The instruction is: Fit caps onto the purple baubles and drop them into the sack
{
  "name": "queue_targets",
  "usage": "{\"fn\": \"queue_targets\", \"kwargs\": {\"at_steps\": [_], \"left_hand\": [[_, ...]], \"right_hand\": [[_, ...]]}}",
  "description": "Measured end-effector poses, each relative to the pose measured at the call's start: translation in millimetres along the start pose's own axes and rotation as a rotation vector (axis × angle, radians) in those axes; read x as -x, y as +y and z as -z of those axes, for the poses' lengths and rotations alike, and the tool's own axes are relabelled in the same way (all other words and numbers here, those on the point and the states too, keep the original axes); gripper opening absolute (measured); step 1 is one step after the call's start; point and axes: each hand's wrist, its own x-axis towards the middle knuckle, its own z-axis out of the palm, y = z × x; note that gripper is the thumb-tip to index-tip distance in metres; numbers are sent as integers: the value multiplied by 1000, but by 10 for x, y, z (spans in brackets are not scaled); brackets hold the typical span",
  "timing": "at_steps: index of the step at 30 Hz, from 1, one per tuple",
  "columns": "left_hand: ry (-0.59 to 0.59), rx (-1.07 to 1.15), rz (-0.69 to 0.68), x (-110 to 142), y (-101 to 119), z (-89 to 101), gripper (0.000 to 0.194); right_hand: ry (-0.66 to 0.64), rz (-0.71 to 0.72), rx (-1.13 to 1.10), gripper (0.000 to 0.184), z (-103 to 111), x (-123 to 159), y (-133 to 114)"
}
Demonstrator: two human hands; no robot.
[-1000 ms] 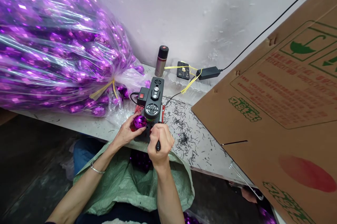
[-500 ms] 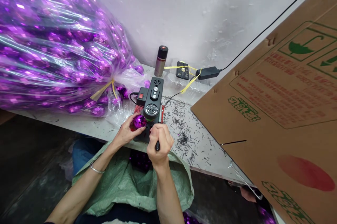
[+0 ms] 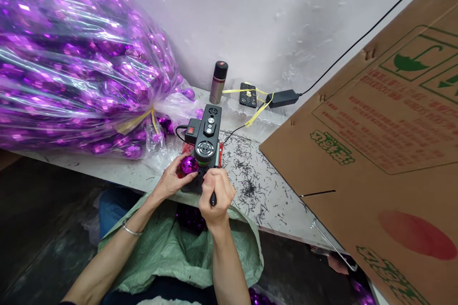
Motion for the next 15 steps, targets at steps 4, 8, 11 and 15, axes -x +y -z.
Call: {"fn": "queue_targets", "kwargs": {"at_steps": [4,8,11,15], "left_hand": [[-1,12,6,-2,-8,-8,62],[1,17,15,-6,6,-8,62],[-5,24,13,-7,27,0,63],[-8,17,12,-3,24,2,63]], "right_hand": [[-1,2,-1,29,-4,2,1],[1,7,1,29,-13,-5,-6],[4,16,12,29,-13,-9,-8],[0,15,21,30,-6,-5,-8]]}}
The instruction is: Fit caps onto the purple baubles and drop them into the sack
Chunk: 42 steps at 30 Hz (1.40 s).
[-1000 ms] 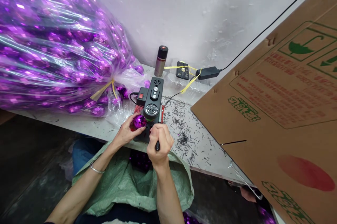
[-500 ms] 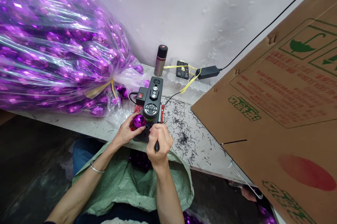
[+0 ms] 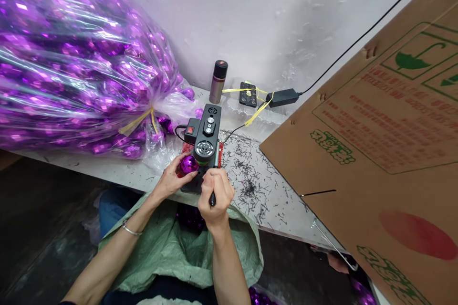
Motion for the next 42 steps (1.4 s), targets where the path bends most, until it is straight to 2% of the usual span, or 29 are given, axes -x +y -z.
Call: {"fn": "queue_targets", "kwargs": {"at_steps": [28,31,34,38,42], "left_hand": [[8,4,17,0,-12,-9,62],[47,92,100,24,-67,-8,68],[118,346,245,90,-157,19,76],[139,673,451,208,-226,82,59],[101,798,554,266,-214,73,45]], "right_hand": [[3,-5,-11,29,-1,2,-3],[0,1,-5,30,-4,-2,-8],[0,1,-4,30,-2,3,-7],[-1,-8,-18,30,5,4,-6],[-1,-23,-10,30,14,-40,-19]]}}
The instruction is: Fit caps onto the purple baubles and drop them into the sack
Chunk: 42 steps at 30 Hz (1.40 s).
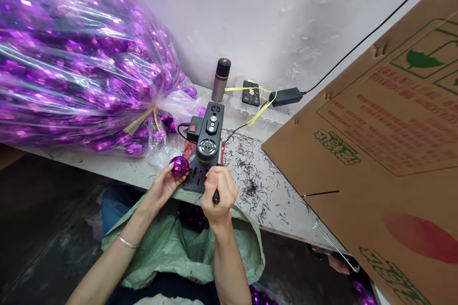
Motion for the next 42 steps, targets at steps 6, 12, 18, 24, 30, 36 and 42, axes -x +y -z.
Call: {"fn": "queue_targets", "kwargs": {"at_steps": [6,12,18,24,30,36,42], "left_hand": [[61,-140,-85,-19,-73,-144,54],[13,-497,-315,-64,-202,-250,69],[54,-974,-565,-134,-310,-219,64],[0,-1148,-777,-147,-317,-253,57],[-33,-1218,-908,-112,-326,-312,50],[-99,-1180,-808,-197,-275,-239,57],[-122,-1070,-731,-297,-361,-197,64]], "right_hand": [[-22,-32,-4,30,22,-85,-34],[-25,-28,-4,31,33,-106,-43],[-43,-7,-1,29,38,-92,-38],[-37,-13,-7,29,35,-53,-24],[-48,-14,10,29,41,-41,-32],[-44,3,9,28,42,-26,-20],[-34,0,2,29,38,3,-3]]}}
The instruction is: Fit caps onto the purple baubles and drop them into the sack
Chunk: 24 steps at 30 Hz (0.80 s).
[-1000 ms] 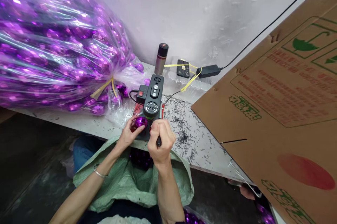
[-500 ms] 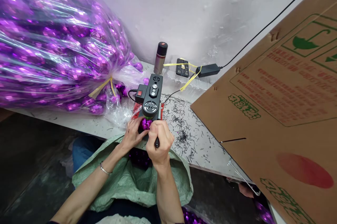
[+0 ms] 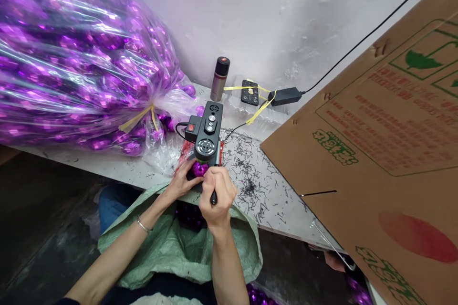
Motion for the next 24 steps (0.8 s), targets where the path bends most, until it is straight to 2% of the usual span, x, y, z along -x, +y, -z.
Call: {"fn": "queue_targets", "kwargs": {"at_steps": [4,13,24], "left_hand": [[18,41,3,38,-32,-44,65],[43,62,-25,41,-40,-57,61],[16,42,6,26,-15,-46,63]], "right_hand": [[7,16,3,28,-27,89,47],[75,49,6,27,-199,490,314],[105,59,29,28,-243,562,406]]}}
